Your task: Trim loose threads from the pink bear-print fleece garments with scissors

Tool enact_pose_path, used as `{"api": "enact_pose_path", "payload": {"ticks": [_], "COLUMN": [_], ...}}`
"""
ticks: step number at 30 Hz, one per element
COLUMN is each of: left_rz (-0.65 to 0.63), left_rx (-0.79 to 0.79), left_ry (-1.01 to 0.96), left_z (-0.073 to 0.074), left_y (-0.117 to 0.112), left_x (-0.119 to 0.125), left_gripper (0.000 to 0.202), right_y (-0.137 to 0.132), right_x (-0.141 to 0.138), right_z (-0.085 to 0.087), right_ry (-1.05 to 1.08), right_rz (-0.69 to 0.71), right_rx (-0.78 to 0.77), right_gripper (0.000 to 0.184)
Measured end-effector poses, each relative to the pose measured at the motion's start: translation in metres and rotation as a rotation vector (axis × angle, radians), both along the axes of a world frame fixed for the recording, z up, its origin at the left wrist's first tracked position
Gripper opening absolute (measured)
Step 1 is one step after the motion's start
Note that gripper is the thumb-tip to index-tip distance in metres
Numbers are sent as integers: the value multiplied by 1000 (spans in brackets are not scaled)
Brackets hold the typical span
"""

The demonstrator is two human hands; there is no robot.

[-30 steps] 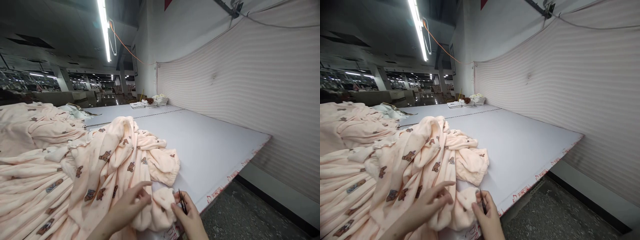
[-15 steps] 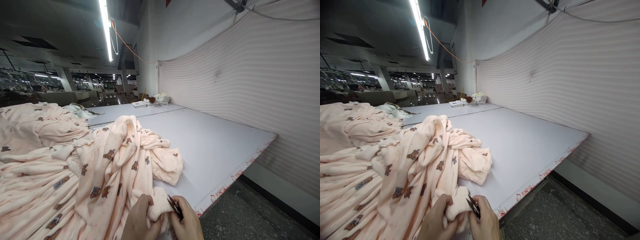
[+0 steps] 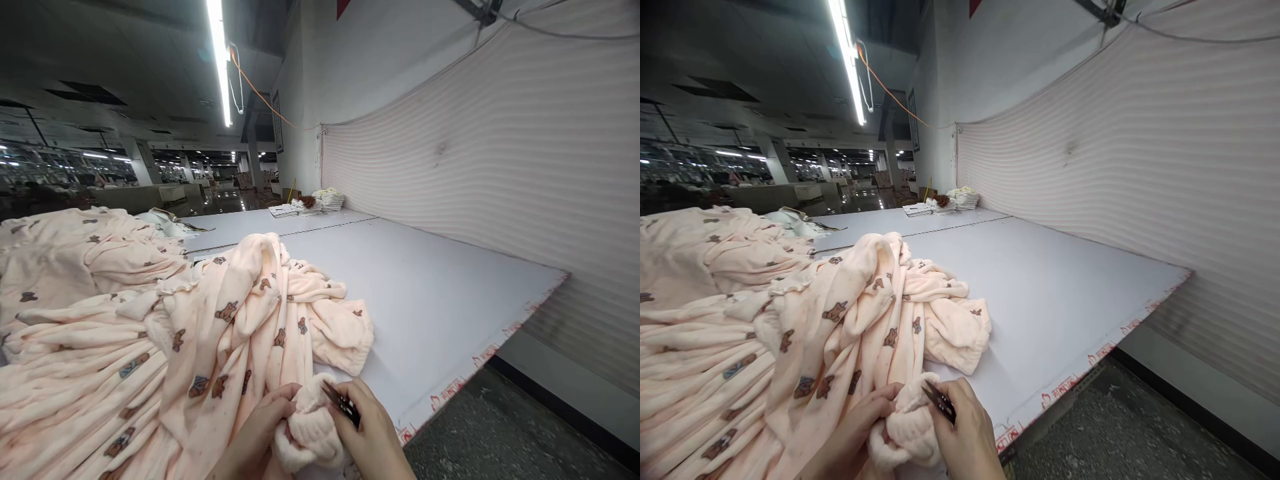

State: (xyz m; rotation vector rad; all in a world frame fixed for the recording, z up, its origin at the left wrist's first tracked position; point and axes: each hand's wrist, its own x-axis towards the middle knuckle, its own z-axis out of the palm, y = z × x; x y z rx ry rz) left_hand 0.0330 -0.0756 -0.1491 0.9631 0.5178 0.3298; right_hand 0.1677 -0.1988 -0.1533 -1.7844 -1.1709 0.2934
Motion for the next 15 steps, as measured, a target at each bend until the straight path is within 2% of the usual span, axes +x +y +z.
{"api": "enact_pose_path", "payload": {"ticks": [3,6,10,12,13,15], "left_rz": [-3,-6,38,97,138,237], "left_rx": [-51,-76,1,160,293,603], "left_ry": [-39,-50,4,56,89,125], "left_z": [-4,-4,0,4,6,10], "left_y": [2,2,2,1,0,-4], "left_x": [0,0,-4,-6,-6,-5], "left_gripper": [13,10,24,27,27,30], "right_y": [-6,-6,-8,-11,-10,-4], "right_x": [-5,-9,2,17,26,47], "right_z": [9,15,4,-10,-18,-34], "right_ry": [6,-38,22,29,-21,-191], "right_rz": [83,82,127,81,13,-150], "right_rx": [11,36,101,101,65,-58], "right_gripper": [22,19,18,16,18,39]}}
